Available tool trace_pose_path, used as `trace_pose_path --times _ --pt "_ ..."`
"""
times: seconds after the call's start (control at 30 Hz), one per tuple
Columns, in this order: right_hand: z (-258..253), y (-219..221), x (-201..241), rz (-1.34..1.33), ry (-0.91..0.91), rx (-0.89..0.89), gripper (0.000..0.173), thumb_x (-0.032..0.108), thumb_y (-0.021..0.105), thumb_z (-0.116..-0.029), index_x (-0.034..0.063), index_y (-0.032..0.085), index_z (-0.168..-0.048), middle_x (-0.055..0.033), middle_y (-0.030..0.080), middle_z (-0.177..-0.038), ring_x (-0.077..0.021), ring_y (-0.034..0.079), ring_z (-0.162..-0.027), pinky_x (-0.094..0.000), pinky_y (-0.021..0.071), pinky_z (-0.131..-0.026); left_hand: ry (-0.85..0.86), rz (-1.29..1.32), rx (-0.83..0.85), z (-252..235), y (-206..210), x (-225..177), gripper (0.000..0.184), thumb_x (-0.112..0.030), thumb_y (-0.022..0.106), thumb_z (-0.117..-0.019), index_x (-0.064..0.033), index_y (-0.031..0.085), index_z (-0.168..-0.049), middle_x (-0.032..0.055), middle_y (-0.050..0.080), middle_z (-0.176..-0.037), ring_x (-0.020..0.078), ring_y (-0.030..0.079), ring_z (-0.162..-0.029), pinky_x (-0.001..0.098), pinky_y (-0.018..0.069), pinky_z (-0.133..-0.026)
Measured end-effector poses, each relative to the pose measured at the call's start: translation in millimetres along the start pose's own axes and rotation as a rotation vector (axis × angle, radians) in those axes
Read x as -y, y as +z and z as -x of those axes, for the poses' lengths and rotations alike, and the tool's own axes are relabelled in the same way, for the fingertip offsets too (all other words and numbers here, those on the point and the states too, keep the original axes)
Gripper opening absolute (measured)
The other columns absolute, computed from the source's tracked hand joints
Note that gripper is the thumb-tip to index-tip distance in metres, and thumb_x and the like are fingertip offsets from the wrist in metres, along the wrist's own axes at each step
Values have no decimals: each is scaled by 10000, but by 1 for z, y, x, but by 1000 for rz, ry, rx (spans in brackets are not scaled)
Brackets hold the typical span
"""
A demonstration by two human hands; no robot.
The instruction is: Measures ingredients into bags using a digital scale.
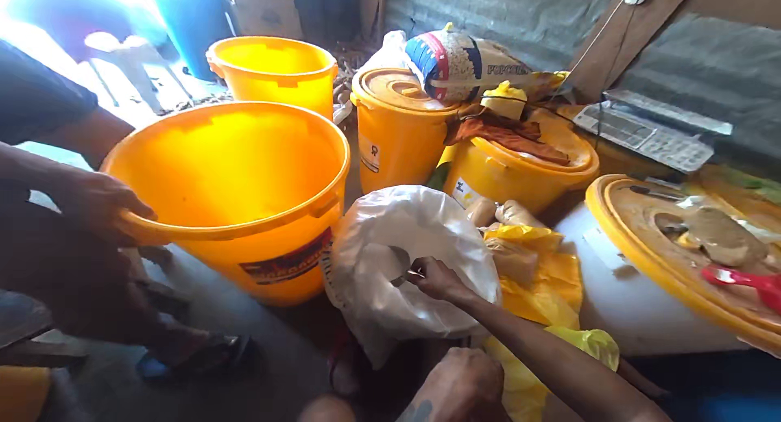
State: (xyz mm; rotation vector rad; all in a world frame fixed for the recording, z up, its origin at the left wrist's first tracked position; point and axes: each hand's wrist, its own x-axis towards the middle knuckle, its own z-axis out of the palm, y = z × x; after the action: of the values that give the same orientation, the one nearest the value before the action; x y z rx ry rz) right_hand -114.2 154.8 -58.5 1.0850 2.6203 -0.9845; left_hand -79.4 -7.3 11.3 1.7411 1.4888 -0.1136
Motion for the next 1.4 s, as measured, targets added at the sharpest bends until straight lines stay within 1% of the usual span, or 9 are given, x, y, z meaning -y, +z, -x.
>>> trace_pose_path --times 0.2,0.3,0.37,0.5,0.63,1.03,1.17,1.3,1.4 --pt "68 -31 -29 -112 -45 -189 335 354 630 -992 91 697 -1188 -119 710 -1003 -274 688 -906 -549 552 -839 31 -16 -70 -8 0 3 407 -444 780 -838 -89 694 -1017 166 700 -989 388 676 -977 635 528 -788" --pt "116 -35 -50 -228 -82 -338 288 302 646 -984 68 709 -1138 -86 715 -927 -203 692 -820 -452 584 -801 9 0 -68 -7 5 2 387 -413 777 -854 -83 699 -1038 181 706 -1005 406 681 -988 659 530 -784" --pt "126 -27 -54 -306 -86 -448 254 297 651 -985 76 715 -1092 -62 713 -866 -176 683 -752 -421 584 -744 17 -11 -53 -12 10 4 385 -409 789 -836 -84 710 -1028 182 709 -996 408 682 -977 667 526 -770" --pt "122 -12 -56 -357 -29 -514 278 331 634 -999 84 712 -1100 -72 713 -886 -205 689 -782 -469 581 -771 56 -67 11 -24 20 1 365 -420 784 -845 -103 726 -1015 167 718 -969 401 684 -947 667 520 -756" --pt "133 -7 -66 -460 -114 -565 250 279 657 -982 67 716 -1100 -59 721 -875 -156 689 -751 -390 593 -757 103 -114 4 -28 21 -3 381 -446 758 -871 -104 743 -1038 167 724 -938 394 690 -919 665 518 -764" --pt "266 -37 -88 -662 -299 -810 218 196 653 -1000 13 696 -1110 -10 702 -824 -47 638 -669 -207 550 -615 242 -24 -178 -47 0 -3 393 -350 714 -945 -69 703 -1219 152 722 -897 319 701 -847 579 552 -828" --pt "324 -45 -110 -642 -253 -914 192 145 658 -990 -8 687 -1102 -14 709 -857 -36 645 -691 -202 564 -644 240 97 -428 -57 2 -17 424 -294 687 -958 -95 643 -1329 122 723 -1028 286 707 -894 540 575 -847" --pt "378 -44 -140 -546 -173 -1009 201 129 656 -980 -4 699 -1124 -14 730 -916 -36 666 -731 -213 583 -675 362 125 -751 -74 15 -46 411 -362 624 -990 -183 653 -1360 126 667 -1207 238 688 -919 450 584 -803" --pt "414 -35 -163 -536 -136 -1048 180 139 663 -970 16 699 -1098 -6 717 -874 -45 649 -690 -222 572 -630 453 59 -854 -92 27 -67 414 -473 562 -1019 -279 669 -1369 190 504 -1481 320 618 -1214 484 564 -954"
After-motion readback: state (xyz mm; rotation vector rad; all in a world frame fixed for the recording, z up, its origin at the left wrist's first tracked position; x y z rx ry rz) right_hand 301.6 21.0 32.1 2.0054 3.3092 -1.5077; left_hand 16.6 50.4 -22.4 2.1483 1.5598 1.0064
